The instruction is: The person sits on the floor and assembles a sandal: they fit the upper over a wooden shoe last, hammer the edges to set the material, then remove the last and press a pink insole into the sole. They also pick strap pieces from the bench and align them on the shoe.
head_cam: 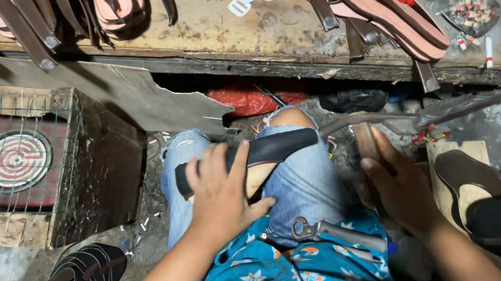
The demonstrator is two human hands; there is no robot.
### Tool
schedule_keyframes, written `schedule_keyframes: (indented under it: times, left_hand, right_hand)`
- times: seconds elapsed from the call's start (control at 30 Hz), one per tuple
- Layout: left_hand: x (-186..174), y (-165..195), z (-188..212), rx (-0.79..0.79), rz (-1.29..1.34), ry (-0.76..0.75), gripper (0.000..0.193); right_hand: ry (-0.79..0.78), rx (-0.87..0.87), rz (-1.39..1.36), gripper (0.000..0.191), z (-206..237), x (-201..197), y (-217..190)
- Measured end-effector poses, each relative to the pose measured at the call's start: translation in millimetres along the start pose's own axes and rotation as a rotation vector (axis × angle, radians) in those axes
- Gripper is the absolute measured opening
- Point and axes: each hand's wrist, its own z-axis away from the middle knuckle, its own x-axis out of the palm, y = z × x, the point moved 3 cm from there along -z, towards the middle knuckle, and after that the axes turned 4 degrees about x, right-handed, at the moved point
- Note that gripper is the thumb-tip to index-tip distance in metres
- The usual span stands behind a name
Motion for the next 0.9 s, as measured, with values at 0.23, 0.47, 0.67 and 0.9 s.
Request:
schedule_keyframes:
  times: [0.23, 0.47, 0.67, 0.9]
  left_hand:
    - [11, 26, -73, 0.016, 0.209, -0.250, 0.054]
    - [-84, -5, -68, 0.012, 0.559, 0.066, 0.042]
    - [-113, -12, -46, -0.091, 0.570, 0.125, 0.039]
    - [-117, -25, -28, -0.122, 0.660, 0.234, 0.039]
  right_hand:
    - [-0.080, 0.120, -0.353, 0.063, 11, -1, -25]
    - [-0.166, -0.030, -0.420, 0.069, 14, -23, -82]
    - [-0.048, -0.602, 0.123, 0.043, 29, -21, -154]
    - [-0.261, -0.484, 0.255, 0.046, 8, -1, -176]
